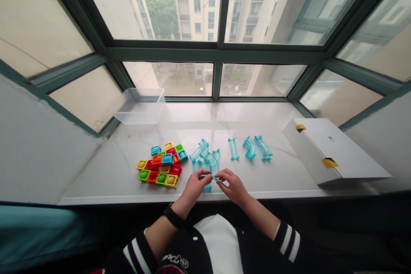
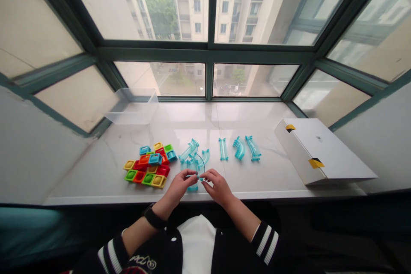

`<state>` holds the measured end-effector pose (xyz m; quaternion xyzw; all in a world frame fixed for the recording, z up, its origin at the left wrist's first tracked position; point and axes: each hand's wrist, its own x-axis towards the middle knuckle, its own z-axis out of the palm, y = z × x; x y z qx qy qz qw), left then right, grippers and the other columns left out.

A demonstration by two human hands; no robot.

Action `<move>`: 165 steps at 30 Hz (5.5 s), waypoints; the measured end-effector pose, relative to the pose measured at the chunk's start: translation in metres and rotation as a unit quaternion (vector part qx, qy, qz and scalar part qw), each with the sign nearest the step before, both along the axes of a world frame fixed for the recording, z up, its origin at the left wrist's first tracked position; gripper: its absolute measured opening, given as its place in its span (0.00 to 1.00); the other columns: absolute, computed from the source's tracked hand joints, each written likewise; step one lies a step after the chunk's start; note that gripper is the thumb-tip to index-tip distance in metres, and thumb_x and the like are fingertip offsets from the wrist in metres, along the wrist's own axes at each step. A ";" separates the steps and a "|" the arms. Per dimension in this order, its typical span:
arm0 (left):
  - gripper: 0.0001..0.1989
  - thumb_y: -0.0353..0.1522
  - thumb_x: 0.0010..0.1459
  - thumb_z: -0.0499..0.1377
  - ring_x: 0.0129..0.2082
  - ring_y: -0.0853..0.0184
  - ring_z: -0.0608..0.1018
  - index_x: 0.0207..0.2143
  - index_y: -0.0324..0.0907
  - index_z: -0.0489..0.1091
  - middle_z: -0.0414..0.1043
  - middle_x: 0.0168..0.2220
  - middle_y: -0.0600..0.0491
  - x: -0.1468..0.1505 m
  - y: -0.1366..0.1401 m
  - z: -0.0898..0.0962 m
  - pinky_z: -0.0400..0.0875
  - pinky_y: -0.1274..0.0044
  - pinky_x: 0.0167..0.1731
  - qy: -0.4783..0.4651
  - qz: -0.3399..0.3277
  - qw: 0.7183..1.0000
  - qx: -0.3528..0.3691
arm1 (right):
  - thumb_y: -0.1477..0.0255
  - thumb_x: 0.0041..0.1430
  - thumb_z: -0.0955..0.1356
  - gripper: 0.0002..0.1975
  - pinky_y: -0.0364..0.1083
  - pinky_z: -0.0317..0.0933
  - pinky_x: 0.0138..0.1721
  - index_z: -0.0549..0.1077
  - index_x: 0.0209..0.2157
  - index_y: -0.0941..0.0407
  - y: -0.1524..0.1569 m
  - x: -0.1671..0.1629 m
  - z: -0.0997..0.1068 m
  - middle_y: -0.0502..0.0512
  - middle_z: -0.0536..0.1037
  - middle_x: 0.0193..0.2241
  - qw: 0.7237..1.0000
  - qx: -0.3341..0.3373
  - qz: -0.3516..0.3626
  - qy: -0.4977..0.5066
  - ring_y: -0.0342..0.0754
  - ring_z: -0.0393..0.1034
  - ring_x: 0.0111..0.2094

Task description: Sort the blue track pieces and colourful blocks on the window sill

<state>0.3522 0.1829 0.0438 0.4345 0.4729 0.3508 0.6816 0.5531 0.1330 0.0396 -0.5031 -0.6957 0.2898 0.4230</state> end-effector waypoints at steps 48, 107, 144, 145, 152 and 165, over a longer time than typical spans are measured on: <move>0.26 0.30 0.62 0.61 0.49 0.60 0.80 0.63 0.41 0.70 0.73 0.58 0.43 0.186 0.054 -0.002 0.77 0.64 0.54 0.119 -0.185 0.917 0.334 | 0.69 0.69 0.67 0.08 0.51 0.73 0.42 0.79 0.45 0.53 0.014 0.148 0.004 0.56 0.82 0.39 0.939 0.131 -0.298 -0.107 0.51 0.75 0.36; 0.33 0.31 0.61 0.63 0.57 0.55 0.78 0.69 0.46 0.64 0.67 0.68 0.43 0.196 0.074 -0.025 0.78 0.61 0.55 0.134 -0.208 0.934 0.257 | 0.70 0.66 0.66 0.13 0.53 0.75 0.44 0.78 0.49 0.54 0.045 0.162 -0.027 0.59 0.79 0.42 0.950 0.055 -0.289 -0.100 0.51 0.76 0.38; 0.25 0.39 0.66 0.60 0.73 0.52 0.62 0.64 0.47 0.69 0.62 0.72 0.45 -0.052 -0.007 -0.037 0.58 0.55 0.72 0.331 -0.090 0.876 0.340 | 0.70 0.65 0.70 0.26 0.49 0.71 0.47 0.72 0.63 0.46 0.015 0.002 -0.030 0.55 0.79 0.46 0.983 -0.088 0.090 -0.130 0.49 0.76 0.41; 0.25 0.40 0.67 0.59 0.75 0.52 0.59 0.65 0.47 0.68 0.59 0.73 0.45 -0.049 -0.005 -0.040 0.56 0.54 0.72 0.332 -0.094 0.871 0.349 | 0.70 0.64 0.71 0.26 0.50 0.71 0.49 0.73 0.63 0.45 0.015 -0.003 -0.029 0.55 0.78 0.47 0.979 -0.083 0.102 -0.153 0.50 0.76 0.43; 0.27 0.39 0.71 0.54 0.76 0.50 0.54 0.70 0.46 0.62 0.55 0.75 0.43 -0.030 0.020 -0.054 0.52 0.50 0.73 0.351 -0.102 0.841 0.398 | 0.70 0.58 0.77 0.16 0.52 0.69 0.53 0.80 0.49 0.49 0.020 -0.016 -0.031 0.56 0.78 0.47 0.968 -0.065 0.117 -0.211 0.54 0.75 0.48; 0.27 0.40 0.74 0.49 0.77 0.54 0.54 0.71 0.44 0.60 0.55 0.75 0.44 -0.029 0.030 -0.065 0.52 0.53 0.73 0.367 -0.096 0.825 0.419 | 0.78 0.52 0.74 0.12 0.48 0.67 0.44 0.76 0.38 0.52 0.010 -0.004 -0.030 0.52 0.76 0.38 0.983 -0.083 0.072 -0.149 0.49 0.71 0.39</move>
